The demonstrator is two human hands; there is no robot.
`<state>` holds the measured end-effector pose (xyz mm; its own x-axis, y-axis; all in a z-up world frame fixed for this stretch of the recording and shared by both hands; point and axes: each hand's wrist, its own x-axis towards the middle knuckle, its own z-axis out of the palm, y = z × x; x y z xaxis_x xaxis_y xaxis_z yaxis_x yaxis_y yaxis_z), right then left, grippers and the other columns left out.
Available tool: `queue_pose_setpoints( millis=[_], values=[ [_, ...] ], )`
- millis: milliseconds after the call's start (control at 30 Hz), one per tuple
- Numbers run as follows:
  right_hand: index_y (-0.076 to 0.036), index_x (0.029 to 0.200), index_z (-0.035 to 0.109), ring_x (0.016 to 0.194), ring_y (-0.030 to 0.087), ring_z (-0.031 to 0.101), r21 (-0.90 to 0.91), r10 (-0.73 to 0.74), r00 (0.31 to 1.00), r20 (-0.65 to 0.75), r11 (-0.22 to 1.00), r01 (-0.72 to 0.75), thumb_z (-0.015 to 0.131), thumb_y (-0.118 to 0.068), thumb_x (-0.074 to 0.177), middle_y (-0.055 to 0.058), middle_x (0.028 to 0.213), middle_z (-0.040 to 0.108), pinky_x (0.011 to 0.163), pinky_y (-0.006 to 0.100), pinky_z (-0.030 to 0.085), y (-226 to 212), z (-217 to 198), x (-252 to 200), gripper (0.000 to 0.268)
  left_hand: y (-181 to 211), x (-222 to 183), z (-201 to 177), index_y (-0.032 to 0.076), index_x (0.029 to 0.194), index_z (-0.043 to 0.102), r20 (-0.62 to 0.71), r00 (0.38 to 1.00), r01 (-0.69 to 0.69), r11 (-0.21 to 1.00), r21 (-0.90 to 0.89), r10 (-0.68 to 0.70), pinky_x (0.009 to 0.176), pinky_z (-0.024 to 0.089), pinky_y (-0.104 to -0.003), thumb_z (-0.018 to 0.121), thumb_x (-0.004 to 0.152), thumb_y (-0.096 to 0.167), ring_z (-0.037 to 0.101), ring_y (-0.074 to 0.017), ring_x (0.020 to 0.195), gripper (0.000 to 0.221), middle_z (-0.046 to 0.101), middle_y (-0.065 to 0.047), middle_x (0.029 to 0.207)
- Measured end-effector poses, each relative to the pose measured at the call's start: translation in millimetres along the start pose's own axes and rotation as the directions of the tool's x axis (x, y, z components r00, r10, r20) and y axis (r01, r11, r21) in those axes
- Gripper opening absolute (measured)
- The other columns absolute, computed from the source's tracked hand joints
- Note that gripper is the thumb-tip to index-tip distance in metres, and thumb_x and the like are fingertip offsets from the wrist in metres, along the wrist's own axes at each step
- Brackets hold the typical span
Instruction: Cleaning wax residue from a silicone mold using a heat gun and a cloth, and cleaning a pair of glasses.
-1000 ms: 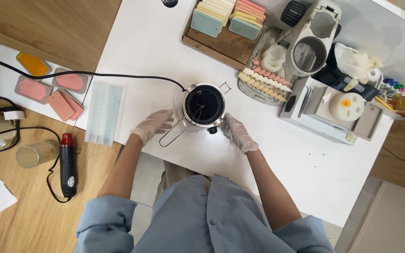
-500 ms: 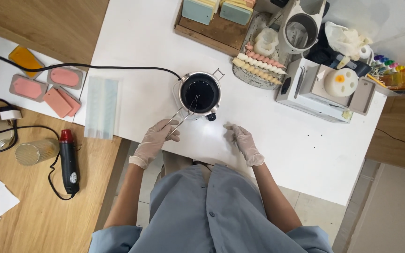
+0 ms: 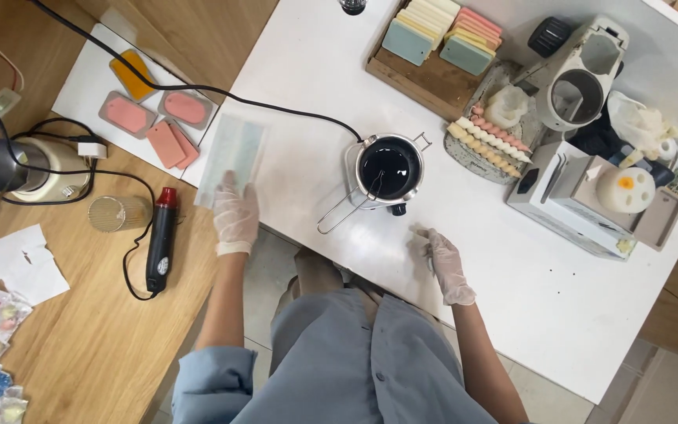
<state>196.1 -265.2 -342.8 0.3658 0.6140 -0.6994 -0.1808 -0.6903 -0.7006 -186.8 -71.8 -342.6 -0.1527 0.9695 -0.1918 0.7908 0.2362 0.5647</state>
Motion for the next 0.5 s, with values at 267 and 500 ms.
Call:
queue_pose_setpoints(
  millis=[267, 500],
  values=[
    [-0.005, 0.119, 0.074, 0.058, 0.007, 0.047, -0.069, 0.009, 0.991, -0.132, 0.997, -0.018, 0.060, -0.037, 0.100, 0.000, 0.075, 0.061, 0.050, 0.023, 0.039, 59.6, -33.1, 30.2, 0.040, -21.5, 59.2, -30.2, 0.004, 0.144, 0.047, -0.037, 0.999, 0.028, 0.870, 0.492, -0.012, 0.096, 0.048, -0.051, 0.073, 0.084, 0.056, 0.060, -0.0344, 0.122, 0.084, 0.059, -0.021, 0.135],
    [-0.002, 0.134, 0.060, 0.078, 0.011, 0.066, -0.024, 0.002, 0.983, -0.182, 1.000, -0.006, 0.067, -0.015, 0.094, 0.006, 0.103, 0.072, 0.069, 0.024, 0.052, 31.5, -45.9, 9.7, 0.043, -4.5, 43.7, -46.0, 0.012, 0.134, 0.051, 0.416, 0.888, 0.293, 0.939, -0.180, -0.197, 0.098, 0.047, -0.035, 0.061, 0.096, 0.027, 0.064, -0.0241, 0.106, 0.041, 0.066, -0.017, 0.108]
  ],
)
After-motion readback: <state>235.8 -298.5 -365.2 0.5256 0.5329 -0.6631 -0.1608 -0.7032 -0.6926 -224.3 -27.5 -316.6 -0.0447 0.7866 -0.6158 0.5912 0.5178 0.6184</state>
